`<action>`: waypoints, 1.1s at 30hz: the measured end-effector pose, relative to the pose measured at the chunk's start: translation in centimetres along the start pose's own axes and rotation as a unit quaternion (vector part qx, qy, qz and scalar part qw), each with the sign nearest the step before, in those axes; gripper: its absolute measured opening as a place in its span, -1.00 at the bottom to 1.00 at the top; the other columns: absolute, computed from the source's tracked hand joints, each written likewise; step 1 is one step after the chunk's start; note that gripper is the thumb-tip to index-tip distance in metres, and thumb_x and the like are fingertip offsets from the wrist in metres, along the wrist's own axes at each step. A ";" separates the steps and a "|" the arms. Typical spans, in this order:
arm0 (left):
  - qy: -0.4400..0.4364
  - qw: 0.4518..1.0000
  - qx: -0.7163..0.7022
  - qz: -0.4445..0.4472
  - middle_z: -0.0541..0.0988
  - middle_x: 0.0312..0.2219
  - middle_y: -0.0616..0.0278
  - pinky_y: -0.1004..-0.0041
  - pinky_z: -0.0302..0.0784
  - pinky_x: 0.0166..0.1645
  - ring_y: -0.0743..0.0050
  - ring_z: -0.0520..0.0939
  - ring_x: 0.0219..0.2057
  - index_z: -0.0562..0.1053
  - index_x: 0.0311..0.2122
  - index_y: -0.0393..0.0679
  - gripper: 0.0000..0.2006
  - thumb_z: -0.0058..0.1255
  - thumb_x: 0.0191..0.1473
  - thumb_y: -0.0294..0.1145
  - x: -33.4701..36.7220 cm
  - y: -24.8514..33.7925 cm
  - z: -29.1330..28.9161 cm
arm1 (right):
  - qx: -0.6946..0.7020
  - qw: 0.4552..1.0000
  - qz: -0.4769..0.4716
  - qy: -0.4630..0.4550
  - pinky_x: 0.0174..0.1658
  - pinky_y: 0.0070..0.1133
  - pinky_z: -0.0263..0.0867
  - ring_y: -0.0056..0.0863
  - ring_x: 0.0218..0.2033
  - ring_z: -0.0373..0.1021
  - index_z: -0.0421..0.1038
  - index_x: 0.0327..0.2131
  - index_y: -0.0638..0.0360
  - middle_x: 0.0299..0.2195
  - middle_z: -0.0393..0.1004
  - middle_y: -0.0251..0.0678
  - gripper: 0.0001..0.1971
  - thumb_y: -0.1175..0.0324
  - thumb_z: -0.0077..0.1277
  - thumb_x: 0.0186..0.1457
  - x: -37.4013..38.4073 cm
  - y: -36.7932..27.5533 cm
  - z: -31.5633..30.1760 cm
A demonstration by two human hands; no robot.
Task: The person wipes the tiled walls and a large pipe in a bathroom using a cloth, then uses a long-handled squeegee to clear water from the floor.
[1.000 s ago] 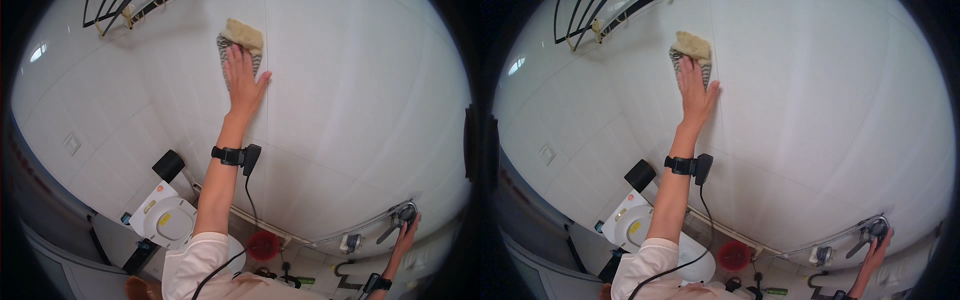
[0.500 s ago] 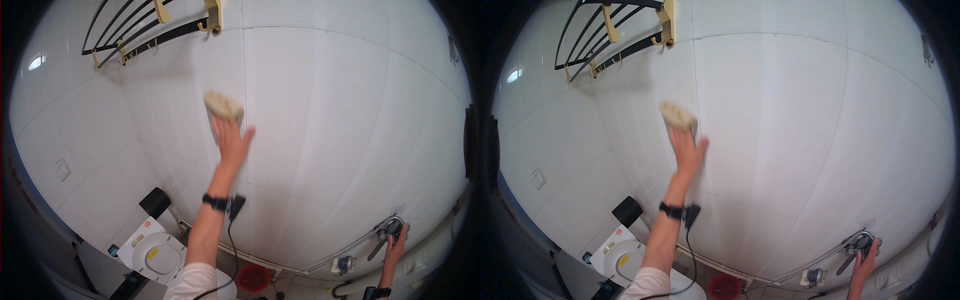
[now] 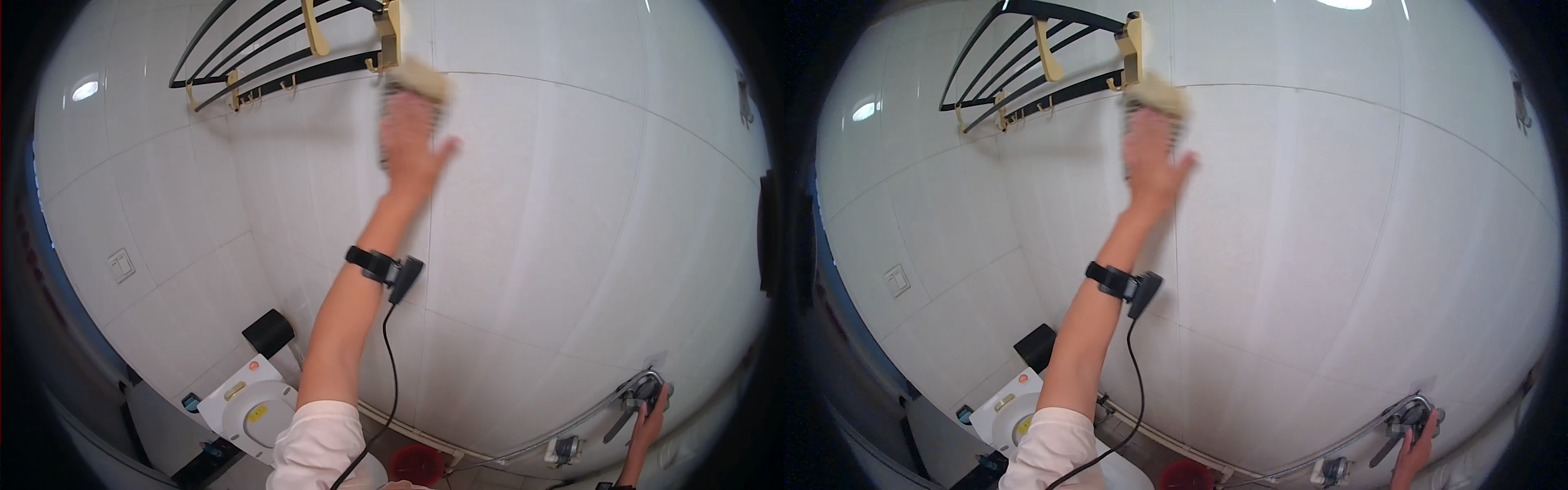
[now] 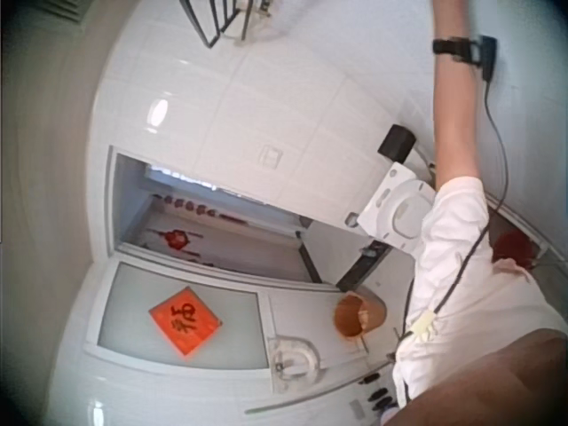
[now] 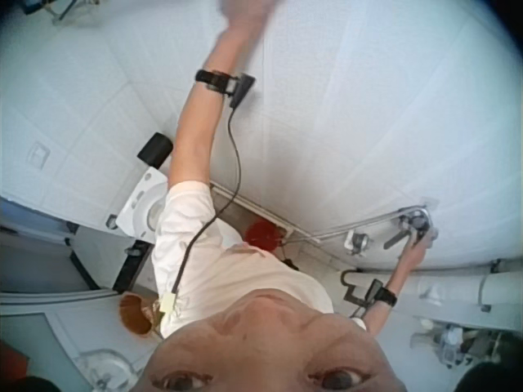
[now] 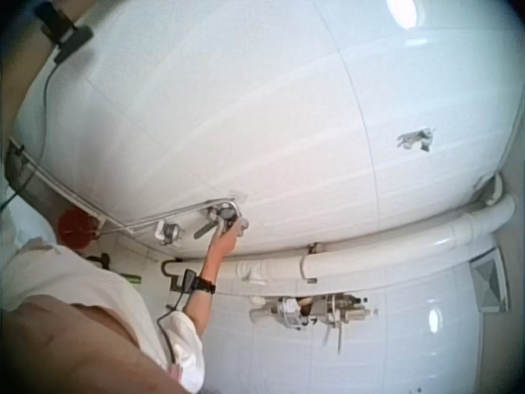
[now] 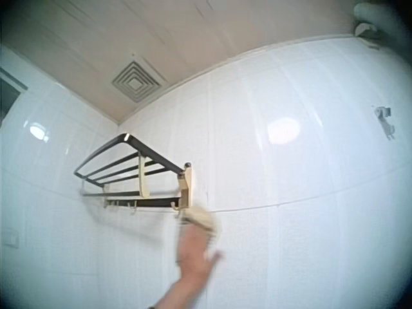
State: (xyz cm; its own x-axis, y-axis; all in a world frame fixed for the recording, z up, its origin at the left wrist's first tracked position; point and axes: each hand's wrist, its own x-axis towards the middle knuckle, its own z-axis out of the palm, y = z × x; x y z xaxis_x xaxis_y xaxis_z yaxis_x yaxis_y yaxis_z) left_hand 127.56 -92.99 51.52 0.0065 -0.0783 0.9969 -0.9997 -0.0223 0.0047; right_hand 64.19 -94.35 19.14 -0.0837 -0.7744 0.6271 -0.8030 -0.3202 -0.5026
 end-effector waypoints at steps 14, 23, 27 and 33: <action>-0.155 0.924 -0.089 0.339 -0.03 0.24 0.04 0.04 -0.26 0.27 0.05 -0.12 0.28 0.07 0.21 -0.15 -0.08 -0.03 -0.18 0.25 -0.4 17.8 1.5 | -0.018 0.999 0.027 0.023 0.05 -0.44 0.17 -0.14 0.03 0.26 0.02 0.19 0.13 0.10 0.22 -0.13 -0.28 0.53 0.04 -0.10 -0.1 -2.2 -1.3; 0.047 0.998 0.047 -0.021 -0.09 0.24 -0.11 -0.07 -0.35 0.24 -0.09 -0.21 0.27 -0.02 0.24 -0.19 -0.16 -0.32 0.04 0.29 16.8 8.5 2.8 | -0.014 1.000 -0.016 0.020 0.01 -0.40 0.18 -0.14 0.06 0.22 0.07 0.16 0.18 0.13 0.17 -0.11 -0.29 0.40 0.08 -0.11 0.0 -2.9 -1.1; 0.041 0.997 0.035 -0.051 -0.08 0.22 -0.17 -0.06 -0.34 0.24 -0.11 -0.19 0.27 0.00 0.22 -0.22 -0.16 -0.39 0.05 0.31 18.9 11.7 2.8 | -0.029 0.998 -0.034 0.033 0.00 -0.37 0.18 -0.11 0.07 0.21 0.08 0.15 0.21 0.12 0.17 -0.05 -0.28 0.38 0.11 -0.14 0.0 -2.8 -1.6; -0.058 0.952 -0.071 0.292 0.00 0.22 -0.05 -0.04 -0.27 0.26 -0.01 -0.11 0.27 0.09 0.18 -0.23 -0.14 0.04 -0.14 0.12 7.1 26.5 5.5 | -0.047 0.995 -0.067 0.055 -0.10 -0.37 0.23 -0.11 0.01 0.27 0.09 0.13 0.23 0.11 0.18 0.00 -0.24 0.34 0.17 -0.19 0.4 -2.6 -1.4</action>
State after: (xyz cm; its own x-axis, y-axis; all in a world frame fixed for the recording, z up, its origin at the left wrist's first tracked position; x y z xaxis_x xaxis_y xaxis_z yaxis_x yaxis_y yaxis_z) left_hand 101.22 -99.60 58.29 -0.5581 -0.1457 0.8169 -0.8258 0.1942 -0.5295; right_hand 65.41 -92.99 21.54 -0.0318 -0.6615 0.7492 -0.8624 -0.3608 -0.3551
